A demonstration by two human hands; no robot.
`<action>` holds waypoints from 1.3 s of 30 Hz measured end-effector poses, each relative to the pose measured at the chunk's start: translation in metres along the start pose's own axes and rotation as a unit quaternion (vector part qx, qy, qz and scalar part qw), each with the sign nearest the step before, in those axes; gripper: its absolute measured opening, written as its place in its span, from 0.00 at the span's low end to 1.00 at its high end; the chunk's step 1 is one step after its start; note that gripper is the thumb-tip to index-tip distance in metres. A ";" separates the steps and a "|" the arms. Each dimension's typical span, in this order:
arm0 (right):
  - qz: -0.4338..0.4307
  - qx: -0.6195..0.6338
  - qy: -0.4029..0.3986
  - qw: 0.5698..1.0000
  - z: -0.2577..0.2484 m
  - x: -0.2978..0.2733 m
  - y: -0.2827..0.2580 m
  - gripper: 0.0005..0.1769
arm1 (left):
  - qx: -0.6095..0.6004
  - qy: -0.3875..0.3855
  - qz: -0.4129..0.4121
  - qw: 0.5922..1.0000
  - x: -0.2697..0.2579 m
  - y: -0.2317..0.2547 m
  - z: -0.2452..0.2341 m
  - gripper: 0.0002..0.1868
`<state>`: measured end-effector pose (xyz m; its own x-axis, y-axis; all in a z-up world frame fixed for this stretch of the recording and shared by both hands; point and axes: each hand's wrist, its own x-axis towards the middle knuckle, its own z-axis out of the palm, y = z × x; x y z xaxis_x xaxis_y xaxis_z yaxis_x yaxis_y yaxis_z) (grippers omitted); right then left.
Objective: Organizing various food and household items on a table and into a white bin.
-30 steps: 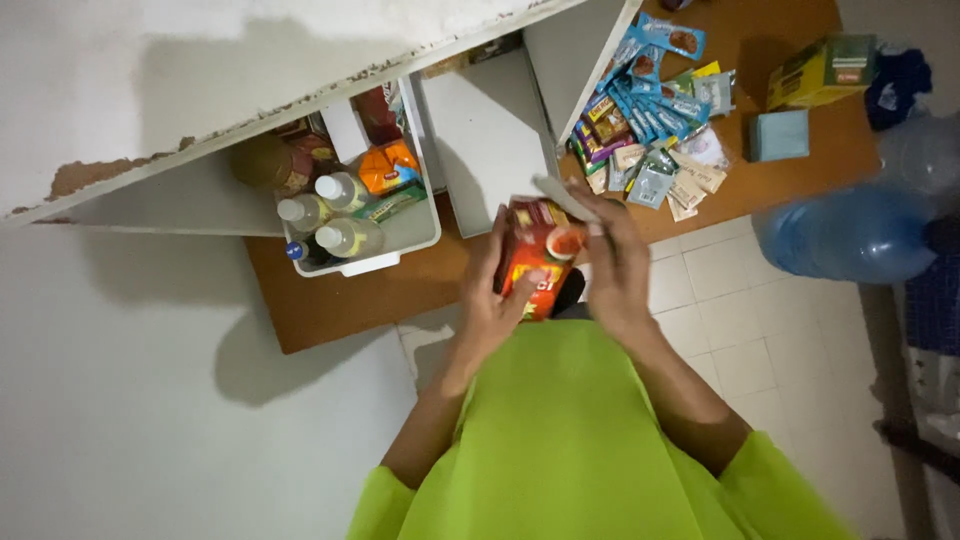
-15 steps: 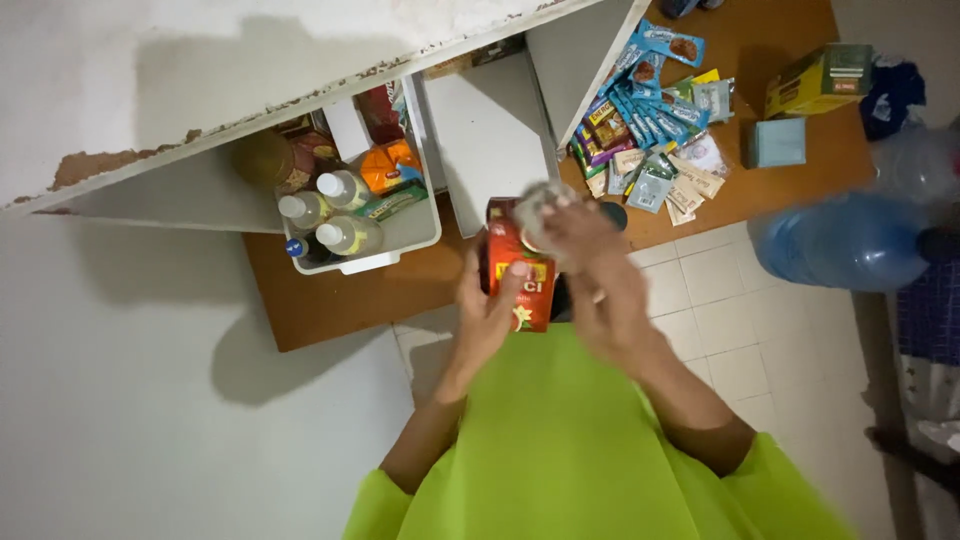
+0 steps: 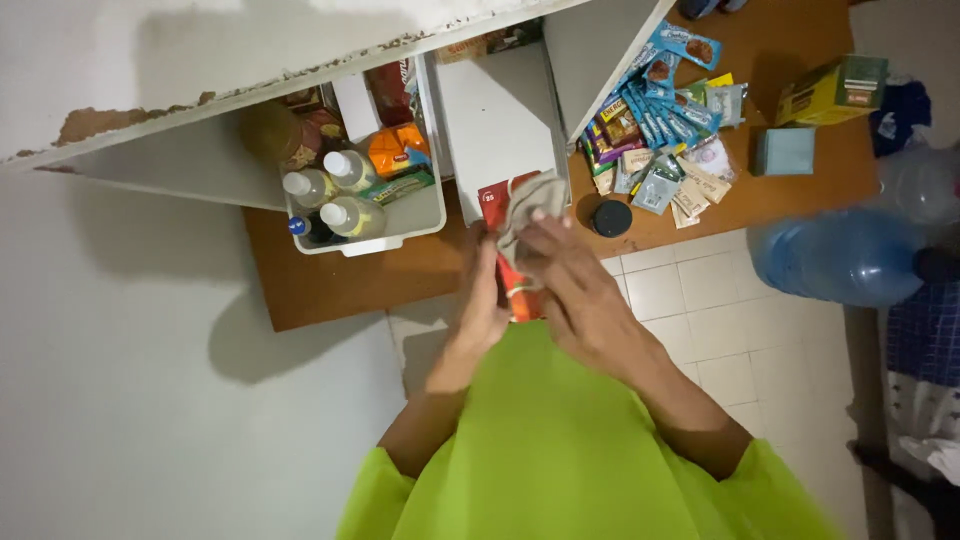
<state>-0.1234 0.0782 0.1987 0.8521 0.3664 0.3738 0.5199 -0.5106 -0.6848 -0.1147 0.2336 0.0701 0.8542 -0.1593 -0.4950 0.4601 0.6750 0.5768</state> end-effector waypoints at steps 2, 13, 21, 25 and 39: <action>-0.018 0.007 -0.027 0.999 0.002 -0.007 0.000 0.17 | -0.013 0.002 -0.004 1.000 -0.011 0.023 0.021 0.34; 0.102 0.086 0.160 0.978 0.029 -0.033 0.011 0.13 | -0.138 0.025 -0.011 0.990 0.003 0.030 0.007 0.32; -0.059 0.032 0.082 0.994 0.060 -0.064 0.008 0.20 | -0.177 0.033 0.060 0.982 -0.004 0.045 0.017 0.33; 0.169 0.108 0.170 0.965 0.050 -0.067 0.021 0.27 | -0.205 0.062 0.033 0.976 -0.009 0.045 0.018 0.34; 0.278 0.250 0.285 0.883 0.045 -0.061 0.021 0.14 | -0.141 0.084 0.059 0.985 -0.018 0.049 0.007 0.36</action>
<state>-0.1672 0.0797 0.1332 0.9331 -0.3563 0.0493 0.0418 -0.0287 -0.9987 -0.1057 0.2647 0.1113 0.8345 0.0387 -0.5497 0.2541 0.8582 0.4461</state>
